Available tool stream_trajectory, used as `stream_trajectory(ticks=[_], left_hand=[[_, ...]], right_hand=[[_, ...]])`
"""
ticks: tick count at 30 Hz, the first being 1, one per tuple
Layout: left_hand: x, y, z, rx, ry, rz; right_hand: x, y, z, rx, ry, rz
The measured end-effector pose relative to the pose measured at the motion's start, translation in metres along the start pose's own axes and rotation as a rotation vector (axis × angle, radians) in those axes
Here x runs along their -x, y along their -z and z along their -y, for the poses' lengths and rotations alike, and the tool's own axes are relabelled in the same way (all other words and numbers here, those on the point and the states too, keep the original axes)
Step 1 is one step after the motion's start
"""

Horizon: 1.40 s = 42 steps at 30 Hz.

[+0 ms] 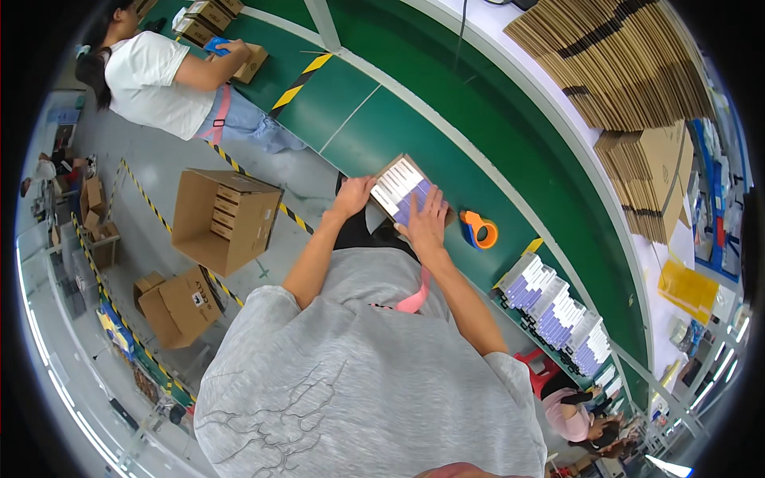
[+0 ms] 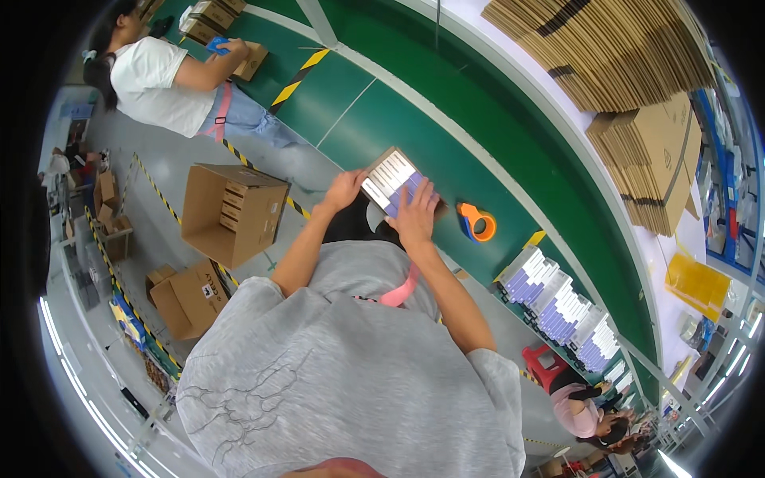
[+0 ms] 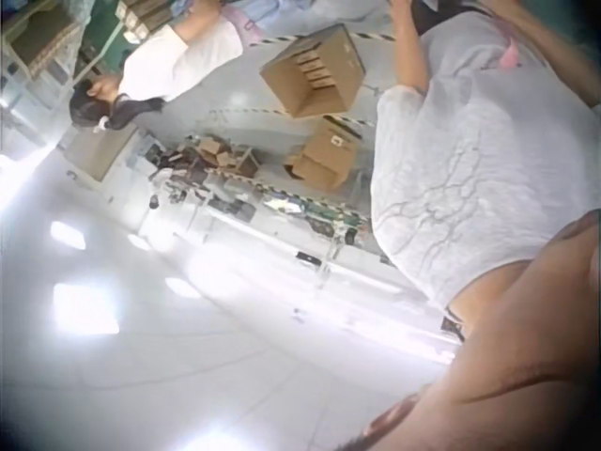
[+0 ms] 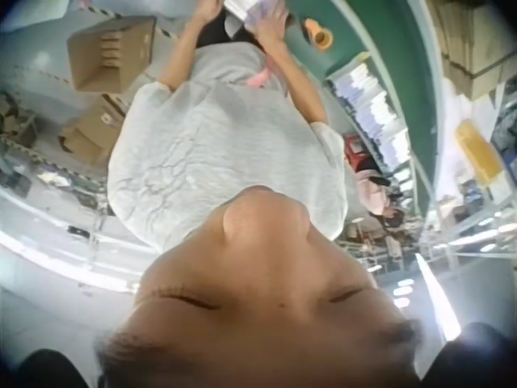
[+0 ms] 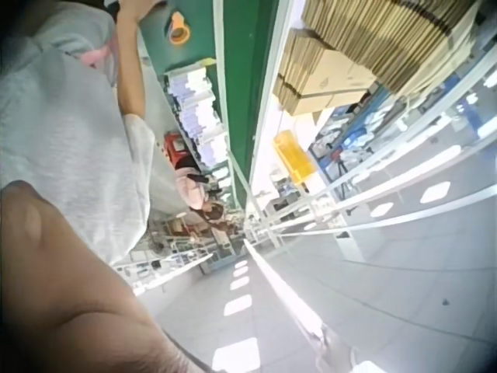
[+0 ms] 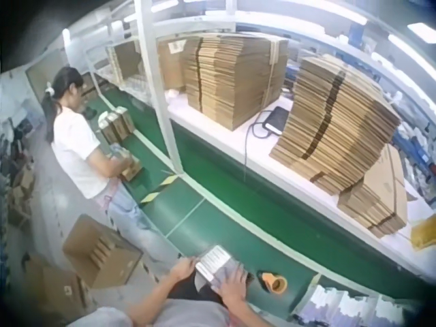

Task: Packing small product boxes into larger shipping cartons and sealing them with packaging tape using a tape dispenser.

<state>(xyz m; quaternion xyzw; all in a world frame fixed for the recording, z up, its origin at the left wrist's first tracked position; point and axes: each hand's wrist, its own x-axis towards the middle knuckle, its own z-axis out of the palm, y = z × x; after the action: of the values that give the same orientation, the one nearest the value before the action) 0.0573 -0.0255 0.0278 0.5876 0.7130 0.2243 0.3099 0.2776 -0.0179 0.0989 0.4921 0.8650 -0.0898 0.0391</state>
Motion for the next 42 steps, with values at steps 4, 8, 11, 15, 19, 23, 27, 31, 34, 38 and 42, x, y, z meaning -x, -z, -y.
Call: stream_trajectory(ticks=[4,8,11,15,19,23,27,31,34,38,42], left_hand=[[-0.006,0.000,0.001,0.052,0.055,0.055],[-0.008,-0.006,-0.002,0.006,0.057,0.087],[-0.013,-0.011,0.004,-0.049,0.035,0.087],[-0.010,-0.008,0.001,-0.068,0.000,0.019],[-0.014,0.002,-0.014,-0.173,0.040,0.108],[-0.025,0.009,-0.035,-0.225,0.132,0.065],[-0.054,0.004,0.064,-0.399,0.167,-0.077],[-0.081,0.069,0.139,-0.356,0.309,-0.077],[-0.103,0.093,0.173,0.309,0.544,-0.356],[-0.113,0.088,0.129,1.027,0.675,-0.507],[-0.061,0.041,0.113,1.019,0.493,-0.018]], right_hand=[[-0.014,-0.029,-0.018,-0.251,0.169,0.040],[-0.014,-0.023,-0.019,-0.245,0.322,0.081],[-0.014,-0.042,-0.026,-0.144,0.290,0.115],[0.010,-0.070,-0.045,-0.410,0.073,0.115],[0.008,-0.071,-0.038,-0.070,0.099,0.158],[0.006,-0.037,-0.025,-0.420,0.109,0.081],[0.017,0.008,-0.030,-0.973,-0.060,-0.137],[0.025,0.057,-0.069,-0.974,-0.112,-0.214],[0.020,0.105,-0.113,-0.967,-0.165,-0.267],[0.036,0.223,-0.171,-0.603,-0.276,-0.907],[0.059,0.305,-0.250,-0.166,-0.706,-1.609]])
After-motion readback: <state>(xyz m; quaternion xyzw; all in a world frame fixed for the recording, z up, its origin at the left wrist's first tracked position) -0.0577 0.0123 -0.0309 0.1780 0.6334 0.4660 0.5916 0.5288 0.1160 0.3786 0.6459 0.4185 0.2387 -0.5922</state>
